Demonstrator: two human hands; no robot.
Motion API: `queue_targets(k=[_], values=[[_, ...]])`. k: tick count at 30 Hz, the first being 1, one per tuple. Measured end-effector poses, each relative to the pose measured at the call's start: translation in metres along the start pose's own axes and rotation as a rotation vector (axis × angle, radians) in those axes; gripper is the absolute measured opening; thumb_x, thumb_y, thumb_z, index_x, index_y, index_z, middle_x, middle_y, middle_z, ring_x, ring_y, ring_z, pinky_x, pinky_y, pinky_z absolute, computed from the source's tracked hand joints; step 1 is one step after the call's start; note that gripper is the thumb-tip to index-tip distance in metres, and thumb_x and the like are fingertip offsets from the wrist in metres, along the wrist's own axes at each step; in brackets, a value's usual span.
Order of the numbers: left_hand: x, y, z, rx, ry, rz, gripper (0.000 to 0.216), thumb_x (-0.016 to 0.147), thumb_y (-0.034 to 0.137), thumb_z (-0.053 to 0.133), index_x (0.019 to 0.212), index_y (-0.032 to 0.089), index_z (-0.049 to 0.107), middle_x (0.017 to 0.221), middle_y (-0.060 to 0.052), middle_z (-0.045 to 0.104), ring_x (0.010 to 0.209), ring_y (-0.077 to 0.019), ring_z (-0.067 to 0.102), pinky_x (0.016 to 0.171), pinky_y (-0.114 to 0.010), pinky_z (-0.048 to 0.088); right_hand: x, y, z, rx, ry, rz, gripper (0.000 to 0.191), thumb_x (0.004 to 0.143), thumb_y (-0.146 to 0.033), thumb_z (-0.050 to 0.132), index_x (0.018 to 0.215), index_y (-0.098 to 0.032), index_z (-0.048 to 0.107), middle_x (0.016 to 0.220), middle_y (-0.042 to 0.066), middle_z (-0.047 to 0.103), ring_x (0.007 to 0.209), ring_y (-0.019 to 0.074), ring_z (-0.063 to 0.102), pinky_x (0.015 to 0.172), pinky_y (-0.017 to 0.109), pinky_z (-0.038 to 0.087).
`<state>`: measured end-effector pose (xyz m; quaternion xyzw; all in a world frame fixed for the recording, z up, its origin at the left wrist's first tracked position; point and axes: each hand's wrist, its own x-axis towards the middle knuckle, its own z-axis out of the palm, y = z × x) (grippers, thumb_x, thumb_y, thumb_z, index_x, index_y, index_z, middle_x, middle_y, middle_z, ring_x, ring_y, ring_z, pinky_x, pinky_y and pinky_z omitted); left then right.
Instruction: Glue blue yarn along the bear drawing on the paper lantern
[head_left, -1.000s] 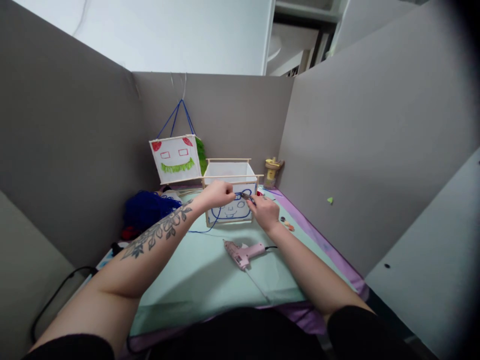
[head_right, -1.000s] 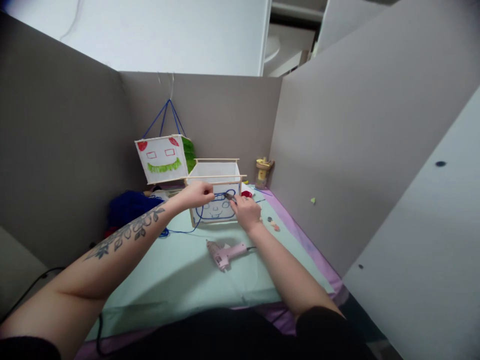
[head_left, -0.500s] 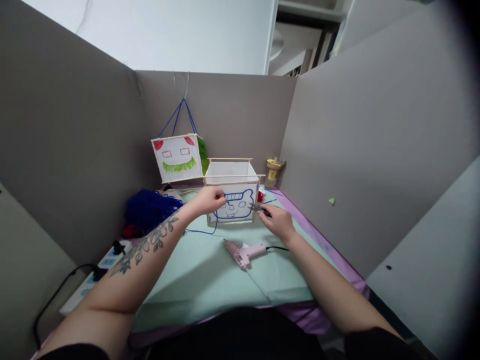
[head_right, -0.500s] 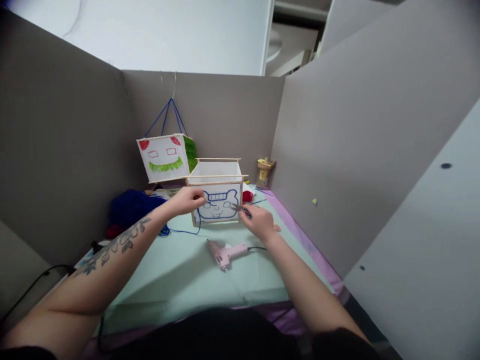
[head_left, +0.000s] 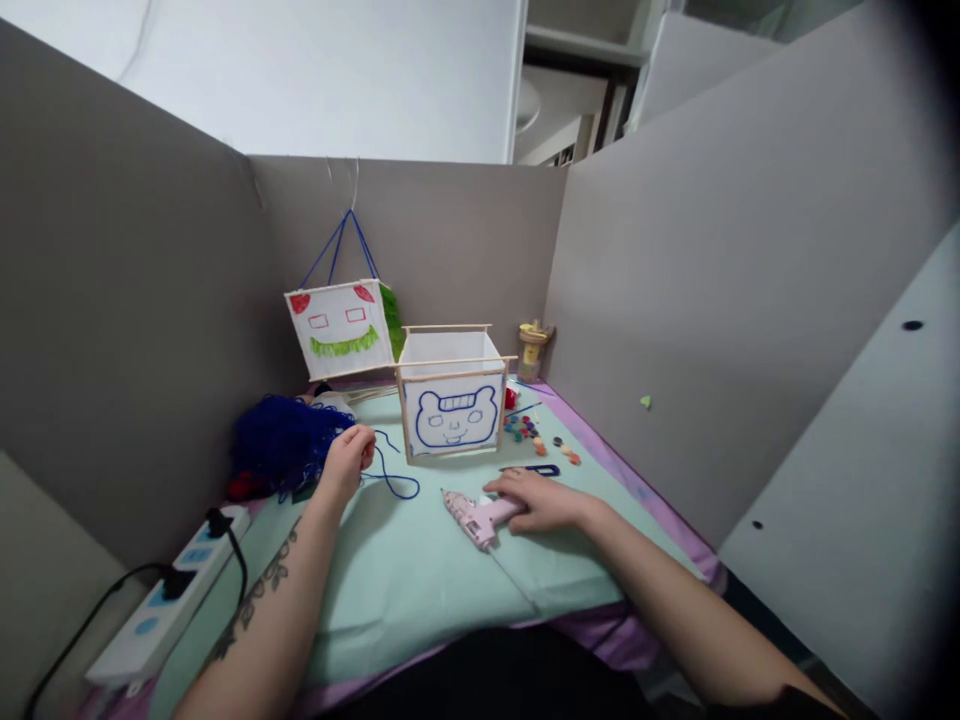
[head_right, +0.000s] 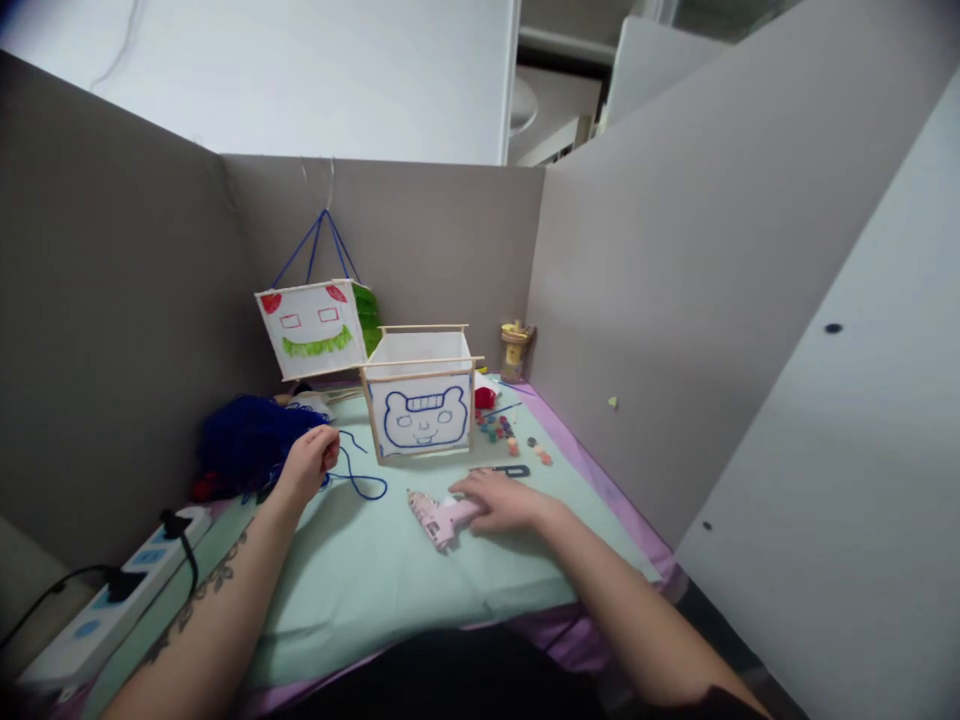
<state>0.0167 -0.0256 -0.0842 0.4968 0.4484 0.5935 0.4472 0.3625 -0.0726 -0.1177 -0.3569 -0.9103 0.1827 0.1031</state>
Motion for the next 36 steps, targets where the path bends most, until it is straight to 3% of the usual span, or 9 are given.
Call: queue_targets(k=[4,7,9,12,14,17,20,25,36], values=[[0.003,-0.007,-0.002,-0.029,0.063,-0.018,0.02,0.062,0.03,0.061,0.056,0.018,0.046,0.047,0.006,0.039,0.039,-0.0047,0.03,0.038,-0.018,0.018,0.009,-0.006,0.004,0.05,-0.017,0.006,0.056,0.082,-0.039,0.063,0.133,-0.021,0.052,0.117,0.011,0.059,0.106,0.0259,0.053,0.093,0.039,0.041],[0.003,-0.01,-0.002,-0.02,0.081,-0.029,0.02,0.062,0.03,0.06,0.056,0.018,0.046,0.047,0.006,0.039,0.04,-0.0047,0.03,0.038,-0.018,0.018,0.009,-0.001,0.0,0.211,0.068,0.008,0.051,0.087,-0.045,0.055,0.131,-0.02,0.054,0.124,0.012,0.057,0.111,0.026,0.053,0.097,0.04,0.04],[0.003,-0.012,-0.002,-0.003,0.082,-0.04,0.019,0.062,0.03,0.059,0.056,0.018,0.046,0.046,0.007,0.039,0.04,-0.0048,0.03,0.038,-0.018,0.018,0.006,0.003,-0.002,0.37,0.171,0.066,0.05,0.088,-0.052,0.05,0.127,-0.022,0.057,0.122,0.011,0.06,0.108,0.026,0.055,0.095,0.041,0.042],[0.003,-0.016,0.0,0.017,0.074,-0.047,0.019,0.062,0.03,0.059,0.055,0.018,0.046,0.045,0.007,0.038,0.039,-0.0046,0.029,0.038,-0.018,0.018,0.005,0.004,0.0,0.673,0.367,0.148,0.056,0.088,-0.064,0.043,0.119,-0.021,0.061,0.096,0.008,0.065,0.085,0.0225,0.06,0.081,0.039,0.048],[0.003,-0.017,0.001,0.023,0.072,-0.047,0.019,0.062,0.031,0.059,0.056,0.018,0.047,0.045,0.007,0.038,0.039,-0.0045,0.029,0.039,-0.019,0.018,0.008,0.001,0.002,0.862,0.531,0.096,0.06,0.083,-0.07,0.046,0.109,-0.019,0.062,0.078,0.005,0.062,0.071,0.019,0.057,0.07,0.036,0.05],[0.003,-0.019,0.003,0.037,0.074,-0.049,0.02,0.063,0.032,0.06,0.056,0.017,0.048,0.045,0.007,0.038,0.039,-0.0043,0.029,0.039,-0.019,0.018,0.017,-0.003,-0.001,1.004,0.713,0.03,0.058,0.076,-0.073,0.053,0.1,-0.019,0.059,0.067,0.001,0.056,0.058,0.0155,0.053,0.057,0.03,0.047],[0.002,-0.019,0.004,0.059,0.073,-0.053,0.019,0.063,0.032,0.059,0.056,0.017,0.049,0.044,0.008,0.037,0.039,-0.0044,0.029,0.039,-0.019,0.018,0.026,-0.002,-0.008,0.902,0.817,0.172,0.05,0.078,-0.065,0.056,0.094,-0.018,0.058,0.064,0.001,0.059,0.055,0.0155,0.055,0.054,0.029,0.046],[0.001,-0.02,0.004,0.061,0.058,-0.059,0.021,0.064,0.034,0.06,0.056,0.017,0.049,0.045,0.007,0.038,0.039,-0.0049,0.03,0.039,-0.019,0.019,0.035,0.011,-0.007,0.631,0.95,0.424,0.035,0.073,-0.052,0.062,0.078,-0.017,0.058,0.064,0.005,0.065,0.061,0.0203,0.062,0.061,0.031,0.049],[0.0,-0.019,0.005,0.018,0.056,-0.075,0.021,0.063,0.032,0.06,0.055,0.018,0.047,0.044,0.007,0.038,0.038,-0.0045,0.029,0.038,-0.019,0.019,0.042,0.02,-0.007,0.641,0.965,0.454,0.028,0.072,-0.044,0.059,0.078,-0.017,0.058,0.057,0.002,0.063,0.053,0.018,0.06,0.057,0.029,0.048]])
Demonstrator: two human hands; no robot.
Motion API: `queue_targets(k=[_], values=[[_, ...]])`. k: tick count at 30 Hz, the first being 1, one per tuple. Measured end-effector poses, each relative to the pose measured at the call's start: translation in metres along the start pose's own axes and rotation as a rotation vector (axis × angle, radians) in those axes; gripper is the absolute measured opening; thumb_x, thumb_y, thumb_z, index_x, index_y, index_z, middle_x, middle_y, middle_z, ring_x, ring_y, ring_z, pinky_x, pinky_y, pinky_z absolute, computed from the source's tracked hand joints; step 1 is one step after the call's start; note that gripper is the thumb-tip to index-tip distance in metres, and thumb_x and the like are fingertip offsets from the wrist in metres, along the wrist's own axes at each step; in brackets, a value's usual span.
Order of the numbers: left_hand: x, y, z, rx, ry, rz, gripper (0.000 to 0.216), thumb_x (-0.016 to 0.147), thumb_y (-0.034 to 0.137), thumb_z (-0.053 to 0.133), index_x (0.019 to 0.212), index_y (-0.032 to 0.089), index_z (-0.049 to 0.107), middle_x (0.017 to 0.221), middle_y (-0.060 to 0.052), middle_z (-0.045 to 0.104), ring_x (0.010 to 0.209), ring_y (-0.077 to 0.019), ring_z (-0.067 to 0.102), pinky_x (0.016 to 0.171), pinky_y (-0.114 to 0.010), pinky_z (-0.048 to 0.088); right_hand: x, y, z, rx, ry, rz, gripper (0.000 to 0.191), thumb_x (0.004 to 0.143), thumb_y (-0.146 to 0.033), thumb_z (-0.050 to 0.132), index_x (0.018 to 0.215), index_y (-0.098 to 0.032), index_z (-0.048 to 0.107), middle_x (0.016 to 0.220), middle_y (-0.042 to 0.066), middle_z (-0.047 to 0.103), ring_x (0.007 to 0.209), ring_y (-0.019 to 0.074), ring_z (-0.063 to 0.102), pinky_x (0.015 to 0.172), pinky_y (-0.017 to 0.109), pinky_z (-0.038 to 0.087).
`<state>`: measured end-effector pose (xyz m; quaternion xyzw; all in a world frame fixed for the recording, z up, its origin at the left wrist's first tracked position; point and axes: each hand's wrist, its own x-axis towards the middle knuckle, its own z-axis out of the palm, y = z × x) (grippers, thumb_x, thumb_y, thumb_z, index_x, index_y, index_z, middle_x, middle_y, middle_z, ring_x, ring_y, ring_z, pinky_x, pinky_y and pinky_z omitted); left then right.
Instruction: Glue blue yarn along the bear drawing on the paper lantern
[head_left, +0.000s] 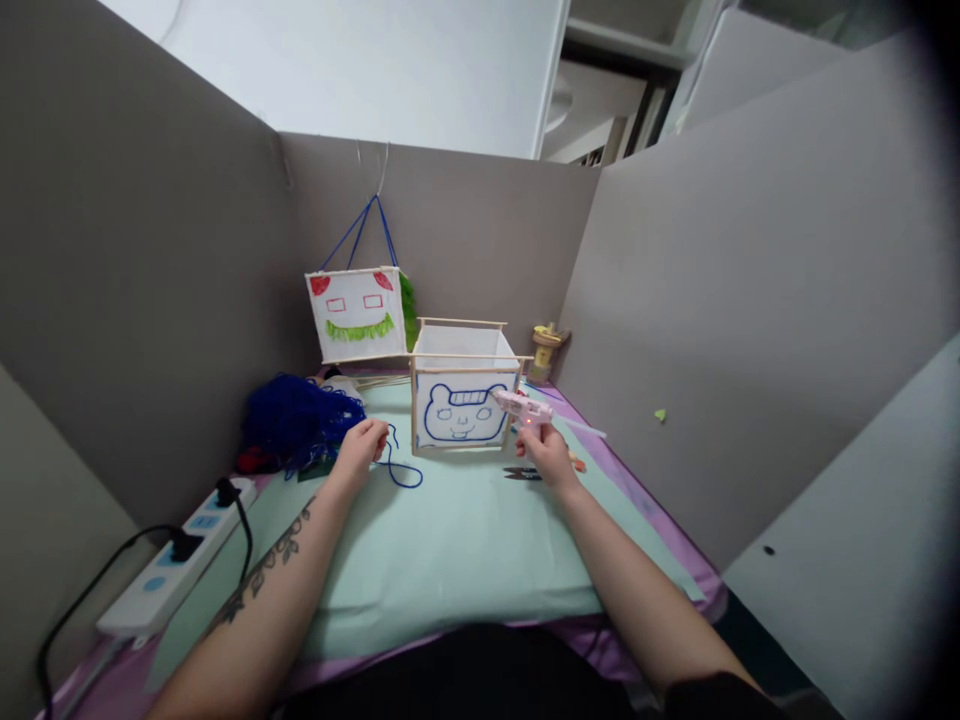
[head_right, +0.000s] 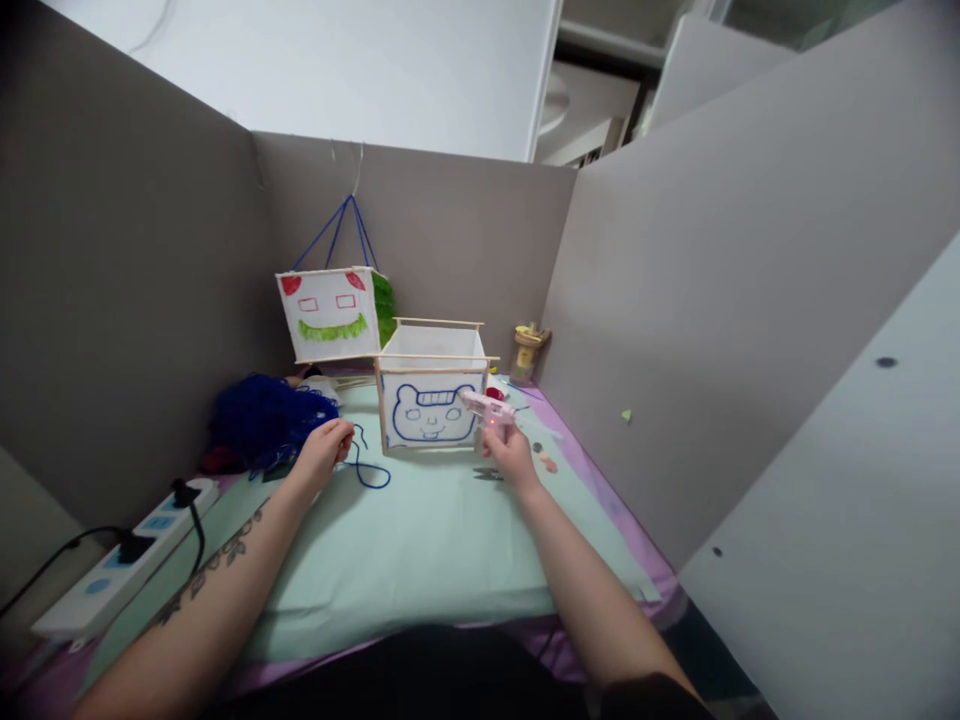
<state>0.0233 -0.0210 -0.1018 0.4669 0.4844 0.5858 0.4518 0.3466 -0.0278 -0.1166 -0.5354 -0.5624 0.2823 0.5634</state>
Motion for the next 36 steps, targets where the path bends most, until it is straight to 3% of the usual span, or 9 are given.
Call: queue_targets(k=[18,30,36], values=[[0.001,-0.003,-0.001,0.01,-0.007,0.001,0.02,0.063,0.032,0.059,0.056,0.018,0.047,0.045,0.007,0.038,0.039,-0.0046,0.029,0.038,-0.019,0.019,0.008,0.007,0.004,0.049,-0.019,-0.005,0.029,0.071,-0.046,0.061,0.078,-0.018,0.057,0.057,0.001,0.062,0.051,0.0169,0.058,0.055,0.029,0.047],[0.001,-0.004,-0.001,0.019,0.001,0.007,0.019,0.064,0.03,0.059,0.056,0.018,0.046,0.045,0.007,0.038,0.039,-0.0051,0.03,0.038,-0.019,0.02,0.004,0.001,-0.005,0.206,-0.01,0.021,0.034,0.064,-0.049,0.066,0.074,-0.018,0.057,0.059,0.002,0.062,0.049,0.0165,0.056,0.049,0.03,0.046],[0.002,-0.005,-0.001,0.026,-0.007,0.005,0.02,0.063,0.032,0.058,0.055,0.019,0.046,0.044,0.007,0.037,0.038,-0.0049,0.028,0.038,-0.019,0.019,-0.002,0.013,-0.008,0.059,-0.108,-0.057,0.029,0.071,-0.046,0.062,0.066,-0.017,0.062,0.059,0.005,0.064,0.055,0.0194,0.059,0.056,0.031,0.047]])
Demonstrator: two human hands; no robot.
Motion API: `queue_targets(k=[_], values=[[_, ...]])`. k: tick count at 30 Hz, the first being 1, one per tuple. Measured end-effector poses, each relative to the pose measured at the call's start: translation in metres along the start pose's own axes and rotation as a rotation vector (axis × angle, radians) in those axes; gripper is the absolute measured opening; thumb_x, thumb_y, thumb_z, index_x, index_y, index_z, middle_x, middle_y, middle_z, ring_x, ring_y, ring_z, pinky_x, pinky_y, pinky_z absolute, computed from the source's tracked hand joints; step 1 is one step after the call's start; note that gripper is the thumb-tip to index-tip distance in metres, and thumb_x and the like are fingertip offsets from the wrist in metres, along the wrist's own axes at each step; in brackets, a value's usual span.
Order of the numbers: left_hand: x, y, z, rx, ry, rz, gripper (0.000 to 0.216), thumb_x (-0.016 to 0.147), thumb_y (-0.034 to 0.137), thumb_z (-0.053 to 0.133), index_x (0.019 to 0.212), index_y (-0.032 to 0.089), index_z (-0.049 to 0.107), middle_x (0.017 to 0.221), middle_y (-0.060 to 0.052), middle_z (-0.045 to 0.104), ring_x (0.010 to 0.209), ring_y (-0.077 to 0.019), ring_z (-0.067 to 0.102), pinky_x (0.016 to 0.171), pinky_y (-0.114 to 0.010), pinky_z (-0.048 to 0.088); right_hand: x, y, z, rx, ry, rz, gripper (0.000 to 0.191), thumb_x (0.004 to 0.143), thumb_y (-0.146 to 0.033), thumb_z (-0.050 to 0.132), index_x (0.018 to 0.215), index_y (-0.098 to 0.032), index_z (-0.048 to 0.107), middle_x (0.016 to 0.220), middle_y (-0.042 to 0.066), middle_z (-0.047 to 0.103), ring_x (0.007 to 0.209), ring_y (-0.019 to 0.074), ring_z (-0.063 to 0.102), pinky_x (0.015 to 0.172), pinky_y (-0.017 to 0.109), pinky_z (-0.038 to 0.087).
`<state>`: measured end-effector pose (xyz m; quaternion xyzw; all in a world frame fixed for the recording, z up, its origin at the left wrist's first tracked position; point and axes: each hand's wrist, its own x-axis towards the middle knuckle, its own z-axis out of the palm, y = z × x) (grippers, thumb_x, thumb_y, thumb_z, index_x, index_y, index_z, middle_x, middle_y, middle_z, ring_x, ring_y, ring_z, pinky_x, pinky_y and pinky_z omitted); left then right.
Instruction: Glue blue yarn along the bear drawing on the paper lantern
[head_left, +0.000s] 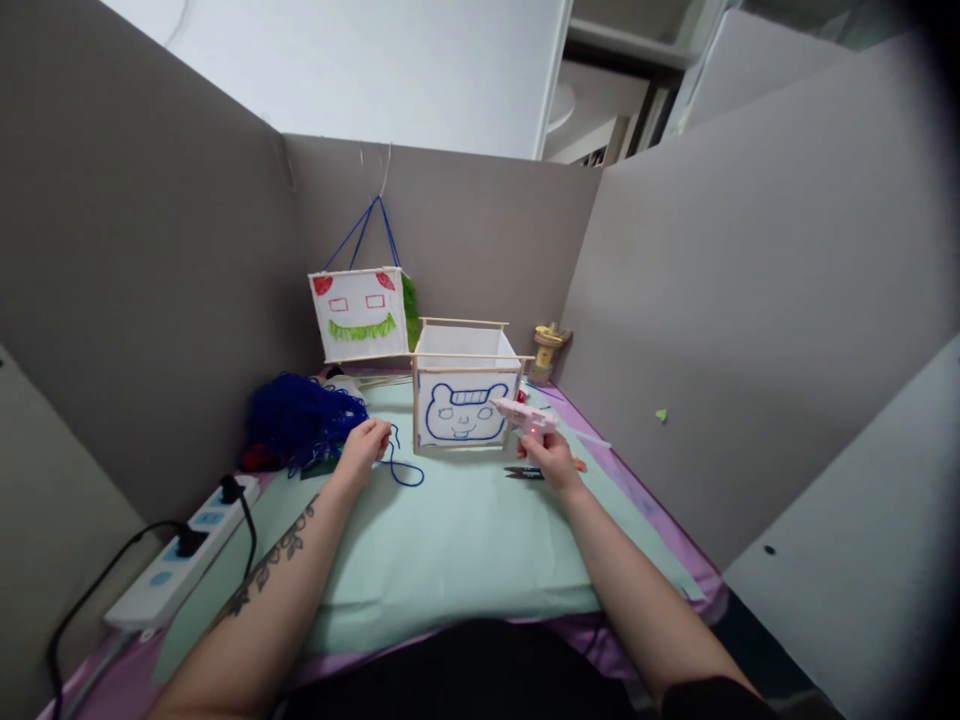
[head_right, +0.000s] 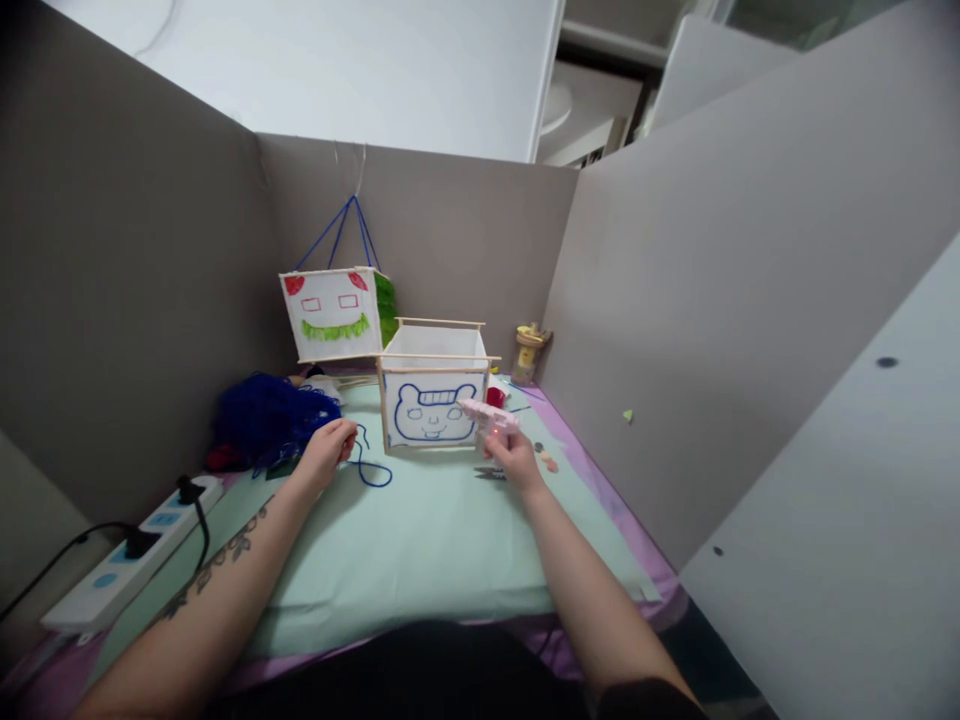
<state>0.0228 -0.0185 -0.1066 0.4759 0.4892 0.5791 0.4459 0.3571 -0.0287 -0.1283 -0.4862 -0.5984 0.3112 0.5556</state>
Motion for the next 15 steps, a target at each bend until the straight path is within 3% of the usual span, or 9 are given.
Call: queue_targets(k=[5,15], values=[[-0.002,0.002,0.001,0.006,0.006,-0.004,0.02,0.063,0.033,0.059,0.055,0.018,0.047,0.044,0.007,0.038,0.039,-0.0051,0.029,0.039,-0.019,0.02,-0.004,-0.002,0.01,-0.233,-0.003,-0.043,0.024,0.069,-0.042,0.065,0.073,-0.019,0.067,0.061,0.003,0.066,0.062,0.0217,0.06,0.059,0.031,0.046],[-0.002,0.001,0.001,0.009,-0.005,0.007,0.021,0.064,0.034,0.059,0.057,0.018,0.047,0.045,0.007,0.038,0.039,-0.0053,0.029,0.039,-0.019,0.02,0.002,-0.003,0.016,-0.371,0.07,-0.024,0.031,0.073,-0.049,0.058,0.075,-0.019,0.065,0.061,0.005,0.067,0.061,0.0233,0.061,0.059,0.032,0.045]])
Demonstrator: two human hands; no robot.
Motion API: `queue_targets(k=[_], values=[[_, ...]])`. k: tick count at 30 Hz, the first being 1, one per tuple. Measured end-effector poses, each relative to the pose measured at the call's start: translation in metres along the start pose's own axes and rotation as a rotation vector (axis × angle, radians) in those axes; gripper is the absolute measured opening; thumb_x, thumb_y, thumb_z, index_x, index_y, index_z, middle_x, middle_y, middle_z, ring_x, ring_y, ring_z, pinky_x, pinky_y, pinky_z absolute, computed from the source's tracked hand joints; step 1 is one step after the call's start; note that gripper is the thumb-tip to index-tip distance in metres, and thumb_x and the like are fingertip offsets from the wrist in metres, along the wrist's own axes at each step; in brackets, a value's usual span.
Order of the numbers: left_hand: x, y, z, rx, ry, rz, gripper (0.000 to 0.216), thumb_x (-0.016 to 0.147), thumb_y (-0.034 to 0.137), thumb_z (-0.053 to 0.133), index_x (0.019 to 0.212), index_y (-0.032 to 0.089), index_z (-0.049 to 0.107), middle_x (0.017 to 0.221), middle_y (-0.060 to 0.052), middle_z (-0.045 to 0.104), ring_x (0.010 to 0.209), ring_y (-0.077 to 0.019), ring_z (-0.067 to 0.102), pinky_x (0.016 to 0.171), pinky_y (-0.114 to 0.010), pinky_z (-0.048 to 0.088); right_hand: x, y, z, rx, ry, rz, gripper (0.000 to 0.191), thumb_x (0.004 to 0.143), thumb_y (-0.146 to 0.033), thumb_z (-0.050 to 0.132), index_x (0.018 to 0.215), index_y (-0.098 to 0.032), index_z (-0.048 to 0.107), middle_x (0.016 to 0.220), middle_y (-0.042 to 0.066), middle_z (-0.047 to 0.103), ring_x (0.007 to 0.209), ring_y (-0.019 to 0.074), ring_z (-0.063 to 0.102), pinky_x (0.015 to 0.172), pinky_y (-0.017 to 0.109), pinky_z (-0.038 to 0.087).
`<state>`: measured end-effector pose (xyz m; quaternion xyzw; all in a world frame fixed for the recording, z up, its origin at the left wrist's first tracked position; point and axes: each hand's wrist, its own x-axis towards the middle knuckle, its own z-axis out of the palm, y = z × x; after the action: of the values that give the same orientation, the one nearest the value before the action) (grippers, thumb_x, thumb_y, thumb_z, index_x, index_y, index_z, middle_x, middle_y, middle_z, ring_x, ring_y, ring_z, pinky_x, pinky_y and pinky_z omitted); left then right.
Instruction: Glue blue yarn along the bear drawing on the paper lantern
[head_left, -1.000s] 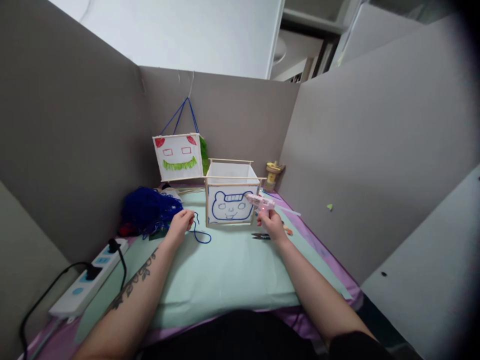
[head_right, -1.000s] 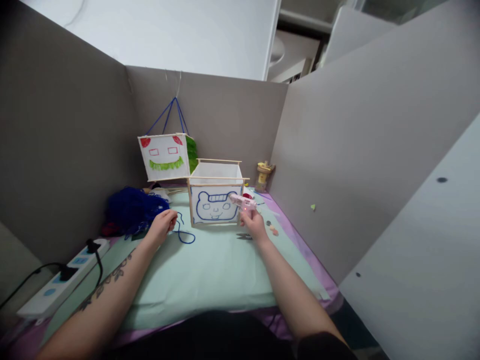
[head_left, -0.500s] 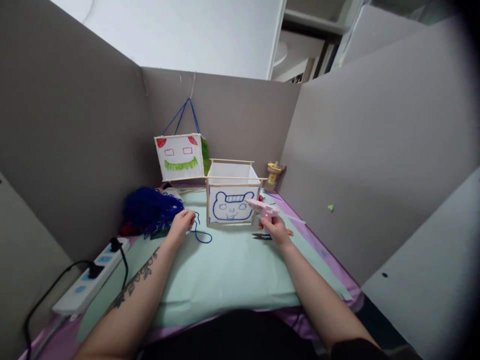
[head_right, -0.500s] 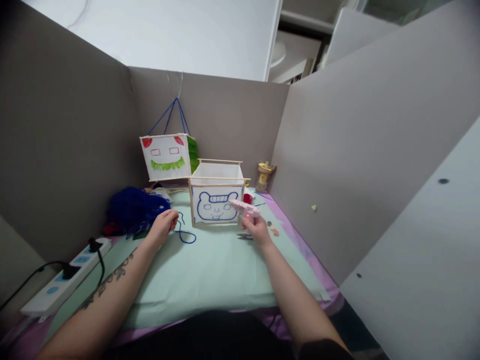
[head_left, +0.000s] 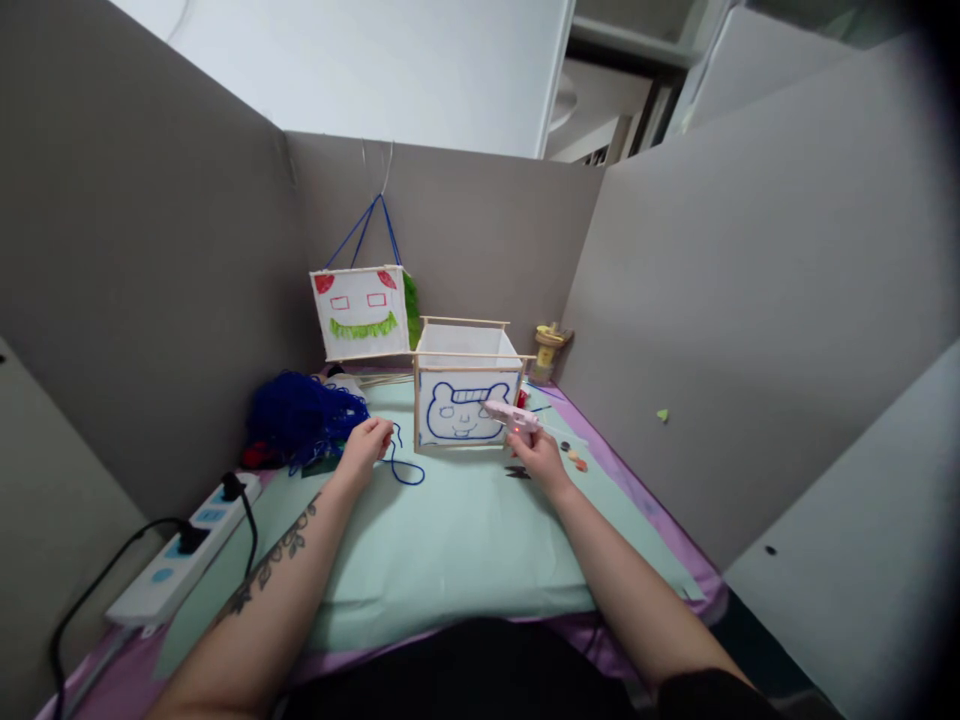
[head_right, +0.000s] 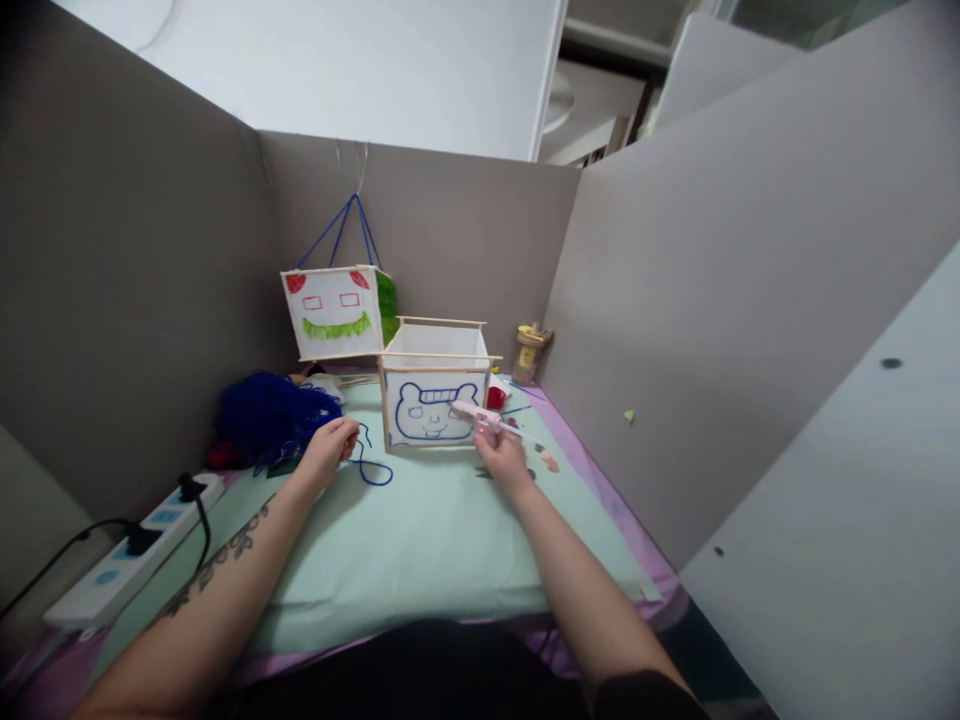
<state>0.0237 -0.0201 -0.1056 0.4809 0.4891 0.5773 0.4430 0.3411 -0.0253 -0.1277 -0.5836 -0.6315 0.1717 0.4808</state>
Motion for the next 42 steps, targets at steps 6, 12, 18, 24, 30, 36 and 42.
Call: queue_targets(k=[6,12,18,24,30,36,42], values=[[-0.001,0.001,0.0,0.0,-0.005,0.002,0.021,0.064,0.033,0.059,0.056,0.018,0.047,0.045,0.007,0.038,0.039,-0.0052,0.03,0.039,-0.019,0.021,-0.003,0.0,-0.003,0.108,-0.015,0.004,0.026,0.073,-0.044,0.061,0.077,-0.019,0.066,0.061,0.004,0.067,0.058,0.0222,0.061,0.059,0.031,0.046],[-0.001,0.0,0.0,0.004,0.005,-0.003,0.02,0.064,0.032,0.059,0.056,0.018,0.047,0.045,0.007,0.038,0.039,-0.005,0.03,0.039,-0.019,0.02,-0.003,-0.001,0.002,0.053,-0.025,-0.037,0.028,0.073,-0.045,0.062,0.073,-0.018,0.067,0.061,0.003,0.065,0.058,0.0204,0.058,0.058,0.029,0.043],[0.0,0.0,0.0,0.01,0.002,0.008,0.02,0.064,0.033,0.058,0.056,0.018,0.047,0.045,0.006,0.038,0.039,-0.0053,0.03,0.039,-0.019,0.021,-0.001,-0.004,0.006,0.063,-0.032,-0.047,0.03,0.075,-0.047,0.061,0.077,-0.018,0.067,0.063,0.004,0.067,0.061,0.0216,0.06,0.062,0.031,0.045],[0.001,-0.003,-0.003,0.02,-0.009,0.025,0.021,0.066,0.032,0.057,0.055,0.018,0.046,0.045,0.007,0.037,0.04,-0.0054,0.03,0.039,-0.019,0.02,-0.005,-0.008,0.005,-0.018,-0.054,-0.07,0.033,0.073,-0.048,0.06,0.079,-0.017,0.069,0.065,0.004,0.068,0.064,0.0229,0.061,0.061,0.03,0.044],[0.001,-0.003,-0.003,-0.001,-0.003,0.022,0.02,0.066,0.032,0.057,0.056,0.018,0.047,0.045,0.007,0.037,0.04,-0.005,0.029,0.039,-0.019,0.02,0.0,-0.02,0.011,-0.116,-0.044,-0.126,0.035,0.076,-0.047,0.055,0.083,-0.017,0.071,0.066,0.005,0.068,0.065,0.0226,0.062,0.063,0.029,0.045],[0.0,0.0,-0.001,-0.012,0.004,0.005,0.019,0.064,0.032,0.057,0.057,0.017,0.048,0.045,0.007,0.038,0.039,-0.0046,0.029,0.039,-0.019,0.019,-0.002,-0.016,0.008,-0.082,-0.036,-0.118,0.036,0.075,-0.049,0.056,0.08,-0.016,0.07,0.062,0.005,0.066,0.062,0.0224,0.06,0.061,0.03,0.045],[-0.002,0.002,-0.001,-0.007,0.003,0.007,0.02,0.065,0.033,0.058,0.058,0.017,0.048,0.045,0.007,0.039,0.039,-0.0049,0.03,0.039,-0.019,0.02,0.002,-0.017,0.015,-0.064,-0.05,-0.158,0.035,0.077,-0.048,0.055,0.083,-0.016,0.07,0.067,0.006,0.068,0.067,0.0227,0.062,0.064,0.03,0.047]])
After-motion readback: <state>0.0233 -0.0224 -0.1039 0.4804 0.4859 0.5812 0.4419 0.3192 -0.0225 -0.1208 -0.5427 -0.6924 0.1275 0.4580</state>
